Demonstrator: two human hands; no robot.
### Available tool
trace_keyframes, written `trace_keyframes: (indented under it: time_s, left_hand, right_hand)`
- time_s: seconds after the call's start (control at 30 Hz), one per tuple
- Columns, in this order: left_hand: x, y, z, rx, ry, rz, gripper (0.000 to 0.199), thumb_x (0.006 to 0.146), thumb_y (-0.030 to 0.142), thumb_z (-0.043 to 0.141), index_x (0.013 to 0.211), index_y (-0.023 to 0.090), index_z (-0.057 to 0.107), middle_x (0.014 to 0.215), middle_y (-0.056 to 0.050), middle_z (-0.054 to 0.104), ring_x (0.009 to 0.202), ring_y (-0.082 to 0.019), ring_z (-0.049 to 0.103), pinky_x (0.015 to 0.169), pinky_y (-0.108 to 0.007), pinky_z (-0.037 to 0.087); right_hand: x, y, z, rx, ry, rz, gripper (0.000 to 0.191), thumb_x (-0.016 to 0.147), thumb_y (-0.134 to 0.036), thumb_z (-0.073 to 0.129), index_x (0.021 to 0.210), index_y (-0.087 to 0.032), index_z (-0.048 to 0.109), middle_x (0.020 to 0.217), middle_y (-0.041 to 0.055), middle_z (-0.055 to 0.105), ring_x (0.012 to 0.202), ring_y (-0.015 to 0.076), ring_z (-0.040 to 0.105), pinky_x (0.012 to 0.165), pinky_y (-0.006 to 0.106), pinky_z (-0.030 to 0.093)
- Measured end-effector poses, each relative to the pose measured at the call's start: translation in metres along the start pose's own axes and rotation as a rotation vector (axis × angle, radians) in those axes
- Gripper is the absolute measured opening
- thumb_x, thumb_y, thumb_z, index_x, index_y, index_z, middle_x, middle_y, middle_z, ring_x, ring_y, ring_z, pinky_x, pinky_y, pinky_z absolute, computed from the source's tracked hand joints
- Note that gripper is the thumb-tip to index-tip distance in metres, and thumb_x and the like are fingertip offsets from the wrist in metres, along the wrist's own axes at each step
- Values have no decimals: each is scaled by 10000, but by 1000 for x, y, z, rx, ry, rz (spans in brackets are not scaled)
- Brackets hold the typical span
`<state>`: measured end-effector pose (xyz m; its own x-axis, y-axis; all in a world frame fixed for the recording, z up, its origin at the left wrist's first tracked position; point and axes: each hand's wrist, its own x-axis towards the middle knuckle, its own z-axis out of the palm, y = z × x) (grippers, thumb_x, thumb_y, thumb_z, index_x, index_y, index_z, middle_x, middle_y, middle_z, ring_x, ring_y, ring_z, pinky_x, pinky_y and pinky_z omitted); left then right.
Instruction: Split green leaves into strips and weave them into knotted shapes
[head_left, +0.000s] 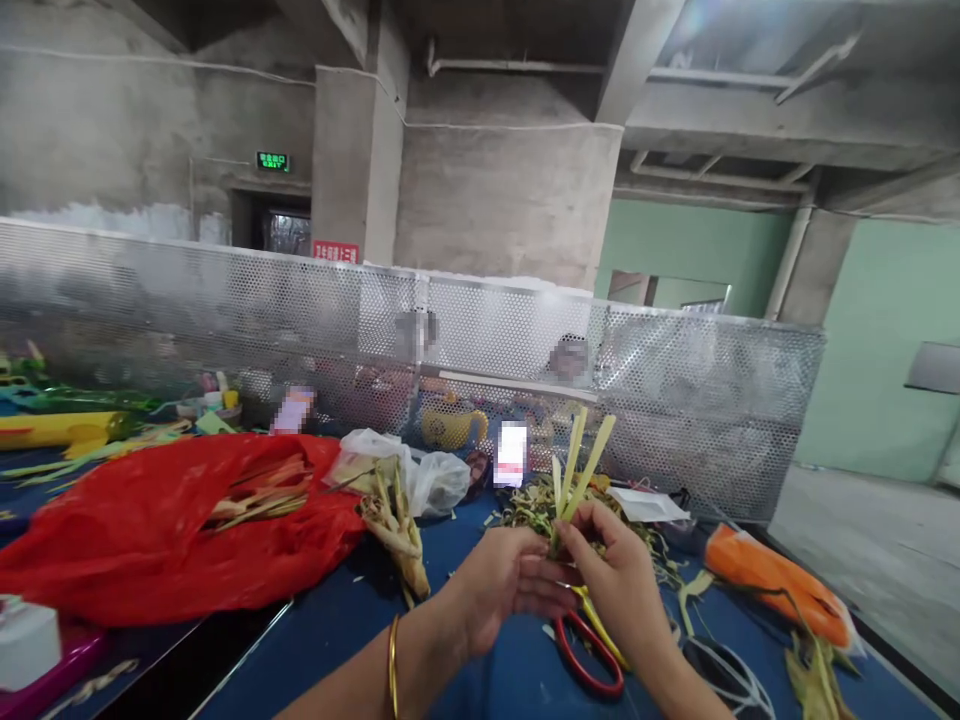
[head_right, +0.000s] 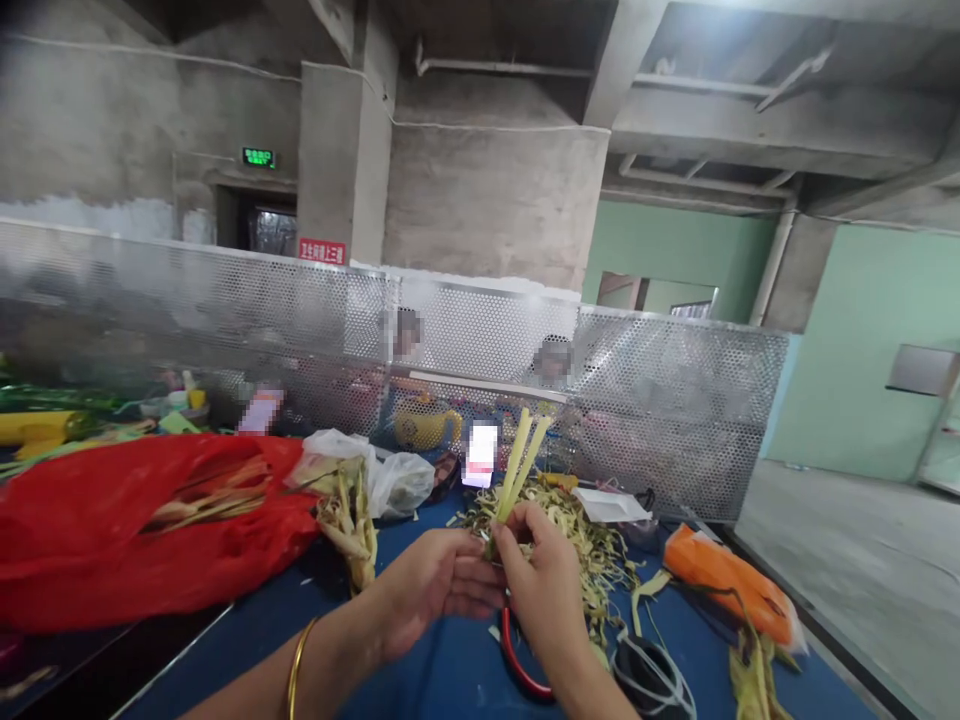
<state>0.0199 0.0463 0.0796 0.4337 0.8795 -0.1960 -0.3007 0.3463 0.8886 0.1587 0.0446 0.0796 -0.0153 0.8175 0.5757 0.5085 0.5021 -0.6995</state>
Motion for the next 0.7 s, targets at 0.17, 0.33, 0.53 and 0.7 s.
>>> trace_keyframes:
  time_s: [0.17, 0.33, 0.53, 0.7]
  left_hand:
    - [5, -1, -7, -22, -16, -57, 343, 840, 398, 499, 712, 110, 633, 720, -114, 707, 608, -167, 659, 642, -271, 491]
    - [9, -6, -9, -31, 5, -105, 304, 847, 254, 425, 692, 106, 640, 661, -93, 694, 614, -168, 658, 693, -293, 509]
    - [11, -11, -13, -68, -1, -169, 248, 794, 185, 435, 671, 106, 636, 662, -85, 703, 627, -161, 669, 728, -277, 510]
    - [0, -17, -18, -108, 35, -150, 228, 782, 195, 442, 638, 122, 603, 681, -102, 710, 658, -191, 685, 751, -314, 513]
  right_hand:
    - [1, 0, -1, -150, -44, -68, 227, 848, -330, 519, 660, -221, 454, 614, -23, 525, 597, 149, 491, 584, 256, 362]
    - [1, 3, 2, -223, -52, -43, 176, 830, -300, 515, 678, -219, 476, 622, -22, 542, 590, 148, 500, 581, 262, 347]
    - [2, 7, 8, -196, -36, -81, 127, 787, -246, 564, 681, -206, 507, 652, -19, 537, 623, 141, 513, 611, 261, 362]
    - [-4, 7, 15, -228, -24, -137, 128, 773, -204, 578, 668, -201, 505, 708, -6, 529, 655, 138, 508, 633, 263, 377]
